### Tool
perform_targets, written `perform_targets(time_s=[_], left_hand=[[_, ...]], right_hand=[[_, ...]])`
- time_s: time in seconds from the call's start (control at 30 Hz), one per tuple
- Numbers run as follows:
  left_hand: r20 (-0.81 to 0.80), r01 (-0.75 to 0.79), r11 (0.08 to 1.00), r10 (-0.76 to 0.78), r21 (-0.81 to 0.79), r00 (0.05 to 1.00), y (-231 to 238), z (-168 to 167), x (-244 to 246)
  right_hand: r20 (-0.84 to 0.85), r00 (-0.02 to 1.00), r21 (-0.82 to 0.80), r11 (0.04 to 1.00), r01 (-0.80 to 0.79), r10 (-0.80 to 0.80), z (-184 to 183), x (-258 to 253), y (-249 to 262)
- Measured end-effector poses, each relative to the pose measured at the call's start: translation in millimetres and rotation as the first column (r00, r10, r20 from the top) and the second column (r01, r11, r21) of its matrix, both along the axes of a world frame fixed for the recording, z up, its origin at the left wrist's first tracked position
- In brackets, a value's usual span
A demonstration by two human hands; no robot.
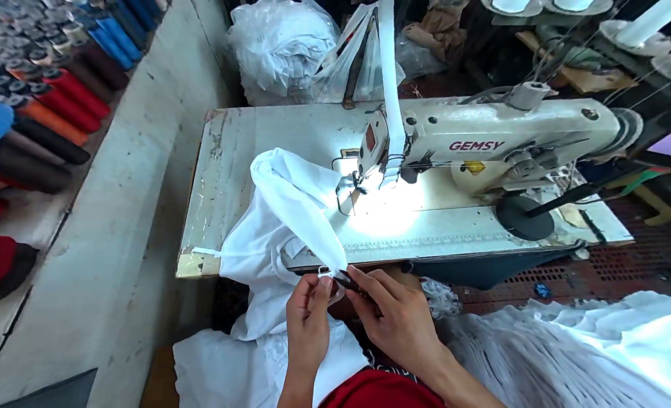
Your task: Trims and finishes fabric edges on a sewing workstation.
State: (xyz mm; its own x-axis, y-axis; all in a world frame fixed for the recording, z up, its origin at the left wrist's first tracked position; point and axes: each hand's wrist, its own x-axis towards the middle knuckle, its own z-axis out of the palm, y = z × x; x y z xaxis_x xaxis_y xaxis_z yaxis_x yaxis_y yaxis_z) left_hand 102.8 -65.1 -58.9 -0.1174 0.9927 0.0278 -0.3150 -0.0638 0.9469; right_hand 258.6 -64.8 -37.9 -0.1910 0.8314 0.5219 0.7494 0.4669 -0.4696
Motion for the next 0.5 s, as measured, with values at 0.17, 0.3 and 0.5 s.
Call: perform_targets(time_s=[0.17, 0.3, 0.5], left_hand=[[-0.04, -0.014, 0.999, 0.015, 0.035, 0.999, -0.5, 0.4, 2.7], [-0.029, -0.02, 0.999, 0.021, 0.028, 0.999, -1.1, 0.5, 4.1], [-0.041, -0.021, 1.0, 0.022, 0.019, 0.999, -1.4, 0.8, 3.3]], right_hand=[[0.038, 0.999, 0.029, 0.999, 0.027, -0.028, 1.1, 0.5, -1.5], [0.049, 0.998, 0.022, 0.999, 0.038, -0.039, 1.0, 1.3, -3.2], [0.019, 0.999, 0.033, 0.999, 0.032, -0.032, -1.7, 0.6, -2.3]])
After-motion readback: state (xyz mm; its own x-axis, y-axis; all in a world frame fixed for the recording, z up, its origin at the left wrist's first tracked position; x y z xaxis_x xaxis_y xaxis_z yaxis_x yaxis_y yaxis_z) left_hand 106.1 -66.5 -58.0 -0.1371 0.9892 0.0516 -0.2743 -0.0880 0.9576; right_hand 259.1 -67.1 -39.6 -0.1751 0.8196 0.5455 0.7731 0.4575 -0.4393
